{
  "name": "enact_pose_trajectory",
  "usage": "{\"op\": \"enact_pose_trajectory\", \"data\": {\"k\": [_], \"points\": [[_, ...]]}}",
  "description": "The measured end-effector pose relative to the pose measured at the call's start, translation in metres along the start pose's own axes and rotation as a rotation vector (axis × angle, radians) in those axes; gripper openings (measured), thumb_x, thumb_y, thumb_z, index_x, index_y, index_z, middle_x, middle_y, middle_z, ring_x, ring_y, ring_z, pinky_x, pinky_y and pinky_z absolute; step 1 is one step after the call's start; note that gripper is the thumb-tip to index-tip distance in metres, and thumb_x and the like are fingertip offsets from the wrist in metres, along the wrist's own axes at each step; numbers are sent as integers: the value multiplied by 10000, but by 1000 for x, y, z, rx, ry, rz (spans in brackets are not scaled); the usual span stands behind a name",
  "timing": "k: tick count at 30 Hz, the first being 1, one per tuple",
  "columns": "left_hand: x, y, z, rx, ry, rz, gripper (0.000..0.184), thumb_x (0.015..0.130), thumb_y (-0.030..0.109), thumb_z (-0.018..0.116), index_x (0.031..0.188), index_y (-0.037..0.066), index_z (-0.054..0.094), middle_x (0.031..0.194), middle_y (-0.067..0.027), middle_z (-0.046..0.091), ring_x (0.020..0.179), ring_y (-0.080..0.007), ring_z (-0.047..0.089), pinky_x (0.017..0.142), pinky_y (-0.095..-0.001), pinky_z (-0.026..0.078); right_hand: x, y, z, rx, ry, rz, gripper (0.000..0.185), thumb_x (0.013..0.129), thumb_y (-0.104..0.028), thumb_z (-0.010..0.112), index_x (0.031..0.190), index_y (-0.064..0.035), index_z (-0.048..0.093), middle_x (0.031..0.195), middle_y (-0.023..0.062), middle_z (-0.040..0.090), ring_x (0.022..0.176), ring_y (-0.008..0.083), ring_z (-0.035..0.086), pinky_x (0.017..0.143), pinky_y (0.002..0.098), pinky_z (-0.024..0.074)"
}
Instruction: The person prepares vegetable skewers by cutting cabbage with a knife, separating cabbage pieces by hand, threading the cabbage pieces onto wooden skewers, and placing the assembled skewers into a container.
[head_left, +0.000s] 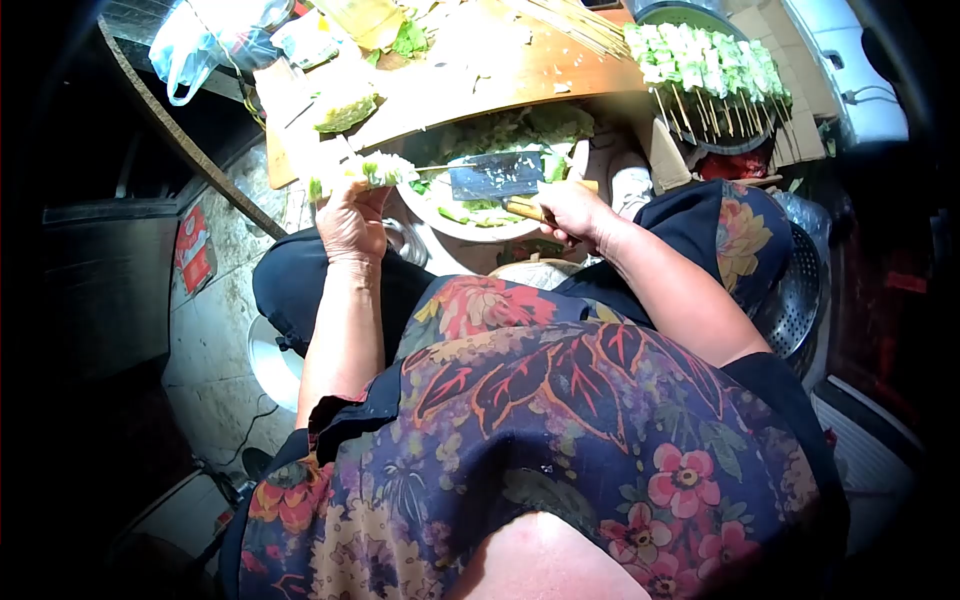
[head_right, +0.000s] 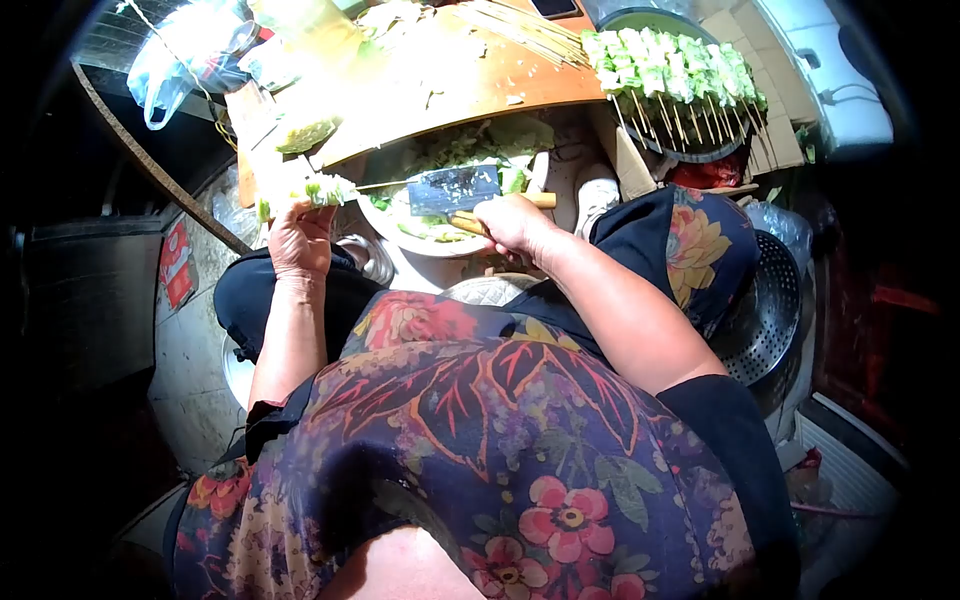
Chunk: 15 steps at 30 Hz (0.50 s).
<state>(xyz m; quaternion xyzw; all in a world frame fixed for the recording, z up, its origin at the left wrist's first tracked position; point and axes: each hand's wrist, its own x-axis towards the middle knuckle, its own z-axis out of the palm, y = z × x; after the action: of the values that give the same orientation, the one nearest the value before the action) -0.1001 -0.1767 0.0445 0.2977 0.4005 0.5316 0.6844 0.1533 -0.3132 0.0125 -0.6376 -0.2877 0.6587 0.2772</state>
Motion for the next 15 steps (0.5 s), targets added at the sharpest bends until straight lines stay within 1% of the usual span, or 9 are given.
{"op": "enact_pose_trajectory", "data": {"k": [3, 5, 6, 9, 10, 11, 13, 14, 15], "points": [[2, 3, -4, -51, -7, -10, 207, 822, 9, 537, 1027, 7, 569, 948, -118, 650, 870, -257, 664, 755, -412, 574, 2, -1, -1, 80, 107, 76, 325, 895, -315, 439, 831, -38, 596, 619, 17, 530, 389, 97, 432, 348, 249, 355], [1, 4, -4, -37, 6, -25, 210, 822, 18, 541, 1031, 11, 568, 946, -116, 649, 869, -254, 665, 751, -410, 575, -1, -6, 0, 352, 189, 32, 319, 901, -325, 441, 871, -42, 584, 614, 8, 517, 381, 103, 416, 337, 251, 332], [1, 4, -4, -22, 15, -38, 214, 822, 26, 544, 1035, 15, 566, 945, -113, 649, 868, -251, 665, 747, -409, 576, -1, -7, 0, 353, 189, 32, 319, 901, -325, 441, 871, -42, 584, 614, 8, 517, 381, 103, 416, 337, 251, 332], [2, -2, -5, 102, 24, -90, 272, 775, 20, 551, 1045, 41, 570, 966, -96, 648, 874, -246, 655, 726, -403, 561, 3, -11, 3, 321, 158, -315, 210, 886, -213, 547, 996, -34, 545, 690, 20, 546, 518, 77, 528, 488, 242, 486], [0, -9, -4, 138, 34, -117, 274, 770, 27, 558, 1041, 63, 557, 932, -82, 643, 834, -239, 657, 696, -404, 560, -14, -22, 10, 274, 191, -364, 202, 843, -106, 585, 1007, -30, 497, 731, 41, 571, 618, 101, 594, 558, 254, 517], [-3, -13, -3, 137, 35, -122, 274, 770, 27, 558, 1041, 63, 557, 932, -82, 643, 834, -239, 657, 696, -404, 560, -16, -22, 17, 221, 174, -407, 208, 819, -71, 588, 985, -37, 467, 764, 54, 589, 668, 127, 629, 554, 260, 517], [-13, -20, 6, 206, -13, -132, 251, 778, 36, 570, 1025, 73, 543, 892, -69, 632, 799, -226, 653, 685, -399, 563, -15, -15, 25, 100, 84, -479, 256, 753, -64, 615, 958, -50, 461, 763, 55, 575, 651, 128, 606, 568, 260, 505], [-14, -25, 5, 224, -26, -137, 237, 785, 43, 581, 1015, 79, 535, 867, -61, 621, 777, -212, 648, 672, -384, 566, -17, -13, 30, -221, 257, -585, 331, 685, -64, 637, 957, -54, 450, 749, 58, 554, 661, 136, 581, 608, 273, 489], [-14, -29, 3, 230, -87, -160, 251, 791, 39, 583, 1033, 74, 528, 888, -64, 617, 786, -209, 647, 666, -375, 568, -21, -12, 36, -253, 298, -655, 357, 652, -68, 637, 954, -49, 449, 749, 68, 534, 696, 135, 561, 655, 282, 474]]}}
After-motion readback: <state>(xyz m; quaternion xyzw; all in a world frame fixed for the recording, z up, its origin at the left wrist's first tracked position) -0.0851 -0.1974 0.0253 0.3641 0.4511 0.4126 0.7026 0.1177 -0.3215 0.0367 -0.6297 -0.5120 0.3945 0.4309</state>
